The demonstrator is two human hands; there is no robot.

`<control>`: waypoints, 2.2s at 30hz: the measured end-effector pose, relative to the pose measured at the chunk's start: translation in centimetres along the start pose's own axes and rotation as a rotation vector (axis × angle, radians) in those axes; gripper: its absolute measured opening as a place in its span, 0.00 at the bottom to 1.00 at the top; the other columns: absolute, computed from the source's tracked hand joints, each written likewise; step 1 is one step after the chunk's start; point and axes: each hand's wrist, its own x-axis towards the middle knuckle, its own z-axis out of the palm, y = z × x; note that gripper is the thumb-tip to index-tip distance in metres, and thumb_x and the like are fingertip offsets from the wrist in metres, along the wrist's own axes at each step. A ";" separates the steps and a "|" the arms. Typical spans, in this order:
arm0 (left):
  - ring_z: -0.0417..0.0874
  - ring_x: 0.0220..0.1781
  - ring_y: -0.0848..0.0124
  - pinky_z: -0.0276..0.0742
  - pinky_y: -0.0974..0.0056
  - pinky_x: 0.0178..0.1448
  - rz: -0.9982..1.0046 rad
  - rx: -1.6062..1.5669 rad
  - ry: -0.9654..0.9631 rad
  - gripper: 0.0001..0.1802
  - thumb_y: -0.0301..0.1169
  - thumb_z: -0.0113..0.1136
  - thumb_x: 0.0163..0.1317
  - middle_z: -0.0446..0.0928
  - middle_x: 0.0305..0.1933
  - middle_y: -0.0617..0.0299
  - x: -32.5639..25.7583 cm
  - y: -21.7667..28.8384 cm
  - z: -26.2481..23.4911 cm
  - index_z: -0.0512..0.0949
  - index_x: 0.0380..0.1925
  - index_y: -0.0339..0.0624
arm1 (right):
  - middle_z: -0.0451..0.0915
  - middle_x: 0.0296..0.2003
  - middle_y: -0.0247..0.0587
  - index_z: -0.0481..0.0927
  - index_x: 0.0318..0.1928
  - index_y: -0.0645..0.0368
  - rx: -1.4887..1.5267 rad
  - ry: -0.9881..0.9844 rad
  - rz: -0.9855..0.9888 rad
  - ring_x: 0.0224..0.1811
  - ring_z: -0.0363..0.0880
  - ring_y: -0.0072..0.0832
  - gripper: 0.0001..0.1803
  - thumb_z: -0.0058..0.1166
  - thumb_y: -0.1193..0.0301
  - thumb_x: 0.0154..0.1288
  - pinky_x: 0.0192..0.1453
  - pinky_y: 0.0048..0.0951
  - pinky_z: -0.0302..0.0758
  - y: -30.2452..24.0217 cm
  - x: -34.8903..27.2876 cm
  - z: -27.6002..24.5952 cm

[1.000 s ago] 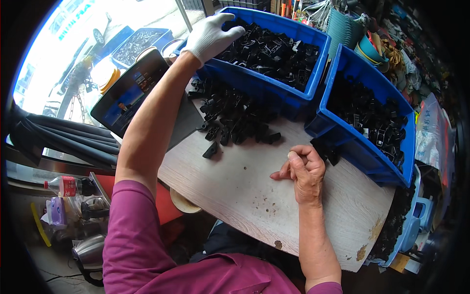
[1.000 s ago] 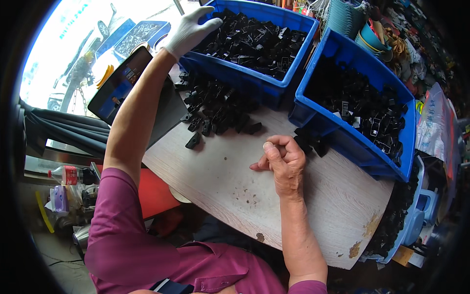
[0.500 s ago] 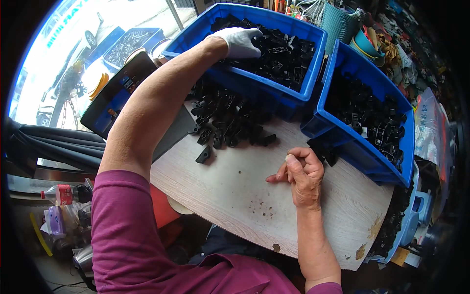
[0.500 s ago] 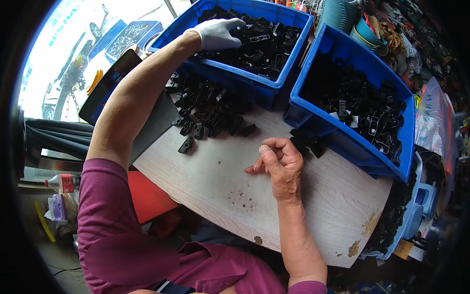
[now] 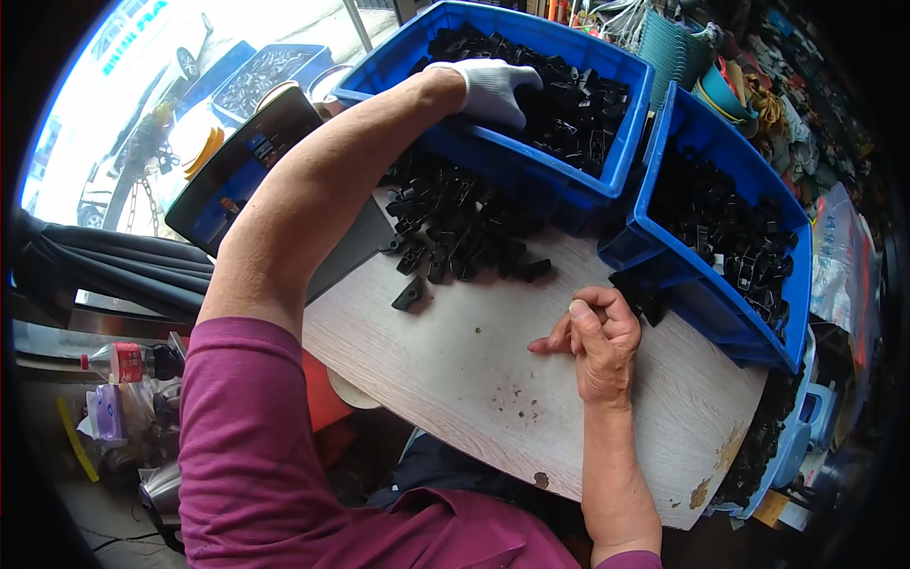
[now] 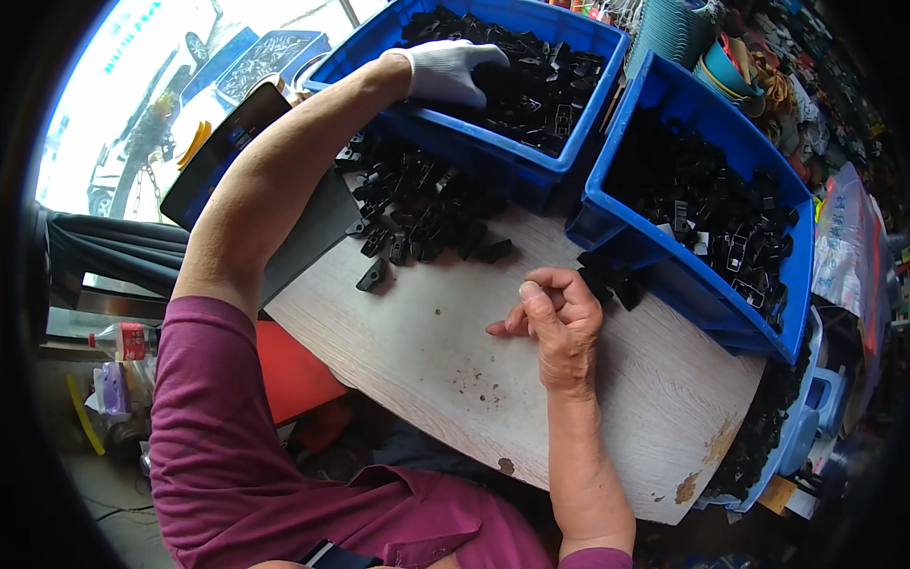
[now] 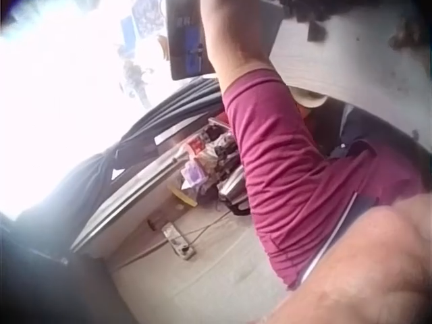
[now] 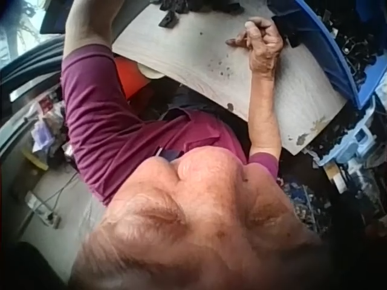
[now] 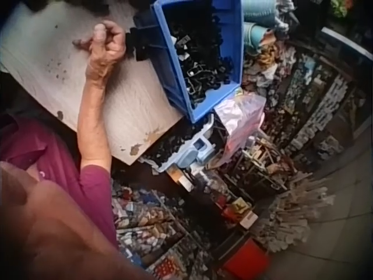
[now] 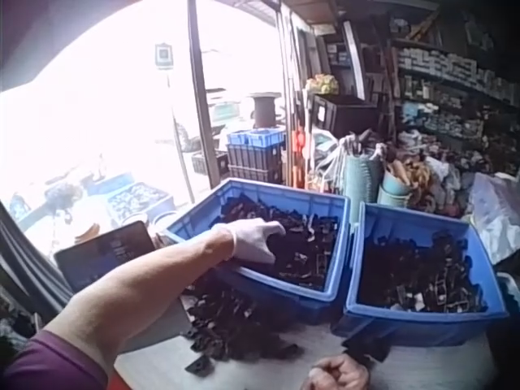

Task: Manually assembling small black plastic components at a workbench.

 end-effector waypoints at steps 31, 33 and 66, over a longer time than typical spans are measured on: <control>0.85 0.58 0.54 0.81 0.54 0.63 -0.035 0.040 -0.068 0.35 0.42 0.67 0.51 0.85 0.55 0.50 0.2 0.2 -0.6 0.79 0.64 0.58 | 0.71 0.22 0.30 0.77 0.46 0.62 -0.034 -0.022 -0.022 0.24 0.74 0.17 0.07 0.56 0.73 0.73 0.35 0.43 0.92 0.3 0.0 -0.2; 0.83 0.62 0.57 0.81 0.52 0.64 -0.044 0.079 -0.097 0.35 0.44 0.65 0.55 0.82 0.63 0.56 0.2 0.3 -0.9 0.76 0.67 0.64 | 0.71 0.22 0.29 0.77 0.46 0.62 -0.019 -0.027 -0.024 0.24 0.75 0.17 0.07 0.56 0.73 0.73 0.35 0.43 0.92 0.4 -0.1 -0.2; 0.88 0.48 0.52 0.83 0.57 0.59 0.010 -0.032 0.463 0.29 0.46 0.69 0.52 0.87 0.46 0.47 -0.3 -0.9 -0.6 0.85 0.53 0.45 | 0.70 0.22 0.29 0.77 0.46 0.63 -0.032 -0.025 -0.028 0.24 0.74 0.17 0.07 0.56 0.73 0.73 0.36 0.42 0.92 0.4 0.0 0.0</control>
